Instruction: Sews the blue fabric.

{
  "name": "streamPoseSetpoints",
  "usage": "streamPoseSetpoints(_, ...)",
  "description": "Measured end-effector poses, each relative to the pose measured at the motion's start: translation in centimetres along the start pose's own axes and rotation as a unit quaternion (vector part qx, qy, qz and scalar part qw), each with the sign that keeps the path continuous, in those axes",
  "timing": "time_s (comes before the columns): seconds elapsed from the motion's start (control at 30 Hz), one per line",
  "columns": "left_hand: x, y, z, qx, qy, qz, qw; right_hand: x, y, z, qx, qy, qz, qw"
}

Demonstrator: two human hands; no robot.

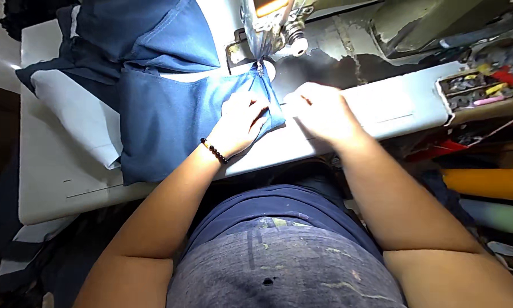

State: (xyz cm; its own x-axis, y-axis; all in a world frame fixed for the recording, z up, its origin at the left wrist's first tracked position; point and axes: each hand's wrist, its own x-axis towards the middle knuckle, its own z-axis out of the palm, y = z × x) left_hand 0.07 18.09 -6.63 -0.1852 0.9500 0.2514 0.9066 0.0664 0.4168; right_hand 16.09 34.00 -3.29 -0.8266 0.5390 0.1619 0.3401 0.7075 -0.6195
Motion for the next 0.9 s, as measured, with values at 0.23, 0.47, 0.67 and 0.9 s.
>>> streamPoseSetpoints(0.23, -0.2, 0.1, 0.3, 0.010, 0.015, 0.021, 1.000, -0.2, -2.4, 2.4, -0.119, -0.081, 0.011, 0.990)
streamPoseSetpoints(0.47, -0.3, 0.0, 0.5, 0.018, 0.016, 0.044, 0.999, -0.1, -2.2, 3.1, -0.088, -0.040, -0.009, 0.995)
streamPoseSetpoints(0.67, 0.2, 0.0, 0.7, 0.049, -0.020, 0.089, 0.995, -0.5, -1.9, 3.2, -0.022, 0.055, -0.013, 0.998)
streamPoseSetpoints(0.9, 4.4, 1.1, 0.6, 0.134, 0.059, 0.124, 0.981, 0.1, -1.3, 3.0, 0.001, 0.116, -0.062, 0.991)
